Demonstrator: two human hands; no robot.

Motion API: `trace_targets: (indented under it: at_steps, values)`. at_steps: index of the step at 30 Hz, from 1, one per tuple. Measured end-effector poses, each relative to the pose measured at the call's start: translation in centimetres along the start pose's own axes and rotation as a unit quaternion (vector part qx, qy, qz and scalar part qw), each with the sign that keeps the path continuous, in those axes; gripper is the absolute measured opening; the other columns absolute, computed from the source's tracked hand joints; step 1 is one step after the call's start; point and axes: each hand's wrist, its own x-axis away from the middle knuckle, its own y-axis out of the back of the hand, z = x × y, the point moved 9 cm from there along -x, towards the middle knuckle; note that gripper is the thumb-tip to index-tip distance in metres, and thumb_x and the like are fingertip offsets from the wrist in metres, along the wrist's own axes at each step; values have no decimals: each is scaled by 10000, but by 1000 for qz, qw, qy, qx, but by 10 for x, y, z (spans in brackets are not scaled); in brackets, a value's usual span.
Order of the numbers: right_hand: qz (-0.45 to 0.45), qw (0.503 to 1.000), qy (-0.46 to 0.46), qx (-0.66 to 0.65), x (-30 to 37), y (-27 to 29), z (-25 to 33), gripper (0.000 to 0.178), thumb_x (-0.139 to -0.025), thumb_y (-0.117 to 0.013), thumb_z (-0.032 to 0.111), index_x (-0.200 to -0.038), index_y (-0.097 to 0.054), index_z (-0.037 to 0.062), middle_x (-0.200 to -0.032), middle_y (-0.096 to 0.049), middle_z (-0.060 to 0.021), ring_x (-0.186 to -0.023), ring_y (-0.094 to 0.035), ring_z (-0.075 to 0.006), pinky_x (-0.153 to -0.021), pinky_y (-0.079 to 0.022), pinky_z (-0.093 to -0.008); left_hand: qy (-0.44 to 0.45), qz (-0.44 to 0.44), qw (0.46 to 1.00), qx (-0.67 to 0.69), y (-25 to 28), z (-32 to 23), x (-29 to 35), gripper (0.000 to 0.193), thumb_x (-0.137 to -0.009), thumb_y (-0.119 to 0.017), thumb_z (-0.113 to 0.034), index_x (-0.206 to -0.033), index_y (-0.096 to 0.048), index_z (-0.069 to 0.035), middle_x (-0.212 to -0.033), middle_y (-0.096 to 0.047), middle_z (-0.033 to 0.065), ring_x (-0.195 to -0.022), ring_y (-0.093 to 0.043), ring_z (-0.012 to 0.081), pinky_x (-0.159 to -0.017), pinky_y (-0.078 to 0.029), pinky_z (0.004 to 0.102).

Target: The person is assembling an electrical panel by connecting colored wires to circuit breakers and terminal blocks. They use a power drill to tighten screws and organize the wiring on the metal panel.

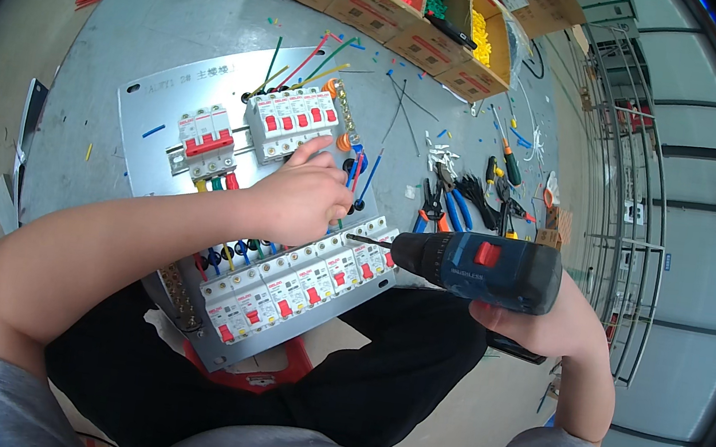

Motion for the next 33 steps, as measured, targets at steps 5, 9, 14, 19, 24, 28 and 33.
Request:
trace_targets:
  at_steps: [5, 9, 14, 19, 24, 28, 33]
  values:
    - [23, 1000, 7, 13, -14, 0, 8, 370, -778, -929, 166, -1100, -772, 74, -968, -760, -90, -859, -714, -290, -808, -585, -395, 9, -4, 1000, 0, 1, 2, -1, 252, -961, -627, -131, -1077, -840, -65, -1098, -715, 117, -1345, -558, 317, -1385, -62, 528]
    - [18, 974, 131, 185, -17, 7, 32, 396, -733, -982, 242, -1047, -790, 96, -962, -757, -93, -856, -720, -315, -785, -579, -405, -1, 5, 1000, -20, -1, 0, 0, 225, -1006, -602, -133, -1079, -808, -79, -1086, -683, 103, -1328, -562, 288, -1385, -39, 562]
    - [18, 962, 142, 231, -27, 14, 38, 448, -697, -1011, 301, -1044, -801, 111, -969, -757, -102, -874, -734, -316, -802, -580, -407, 8, 29, 999, -32, 0, -2, -2, 253, -992, -581, -110, -1090, -812, -74, -1095, -685, 105, -1349, -555, 281, -1388, -21, 559]
    - [39, 956, 173, 235, -29, 12, 34, 504, -614, -1057, 260, -1010, -790, 99, -994, -748, -66, -894, -729, -268, -787, -562, -372, 10, 22, 999, -26, 0, -2, -2, 259, -989, -581, -110, -1101, -813, -74, -1107, -688, 109, -1363, -551, 277, -1388, -19, 560]
    - [91, 966, 119, 213, -40, 10, 55, 435, -655, -920, 176, -1048, -785, 49, -902, -776, -159, -843, -769, -350, -777, -606, -433, 14, 17, 999, -33, -1, -2, -2, 259, -1010, -587, -136, -1120, -814, -79, -1117, -693, 110, -1365, -550, 277, -1387, -18, 560]
    - [119, 971, 114, 176, -46, 20, 54, 443, -634, -885, 139, -1054, -790, 40, -905, -782, -171, -869, -782, -353, -805, -621, -416, 18, 28, 998, -61, 1, -3, -3, 274, -1029, -586, -156, -1158, -816, -80, -1139, -702, 107, -1365, -548, 279, -1387, -26, 560]
    - [-50, 934, 316, 158, 22, 97, 36, 621, -663, -974, 162, -1219, -737, 18, -1054, -786, -125, -958, -787, -294, -861, -617, -410, 0, 19, 997, -77, 1, -9, -3, 285, -1023, -590, -146, -1184, -818, -87, -1151, -721, 80, -1336, -560, 277, -1382, -72, 551]
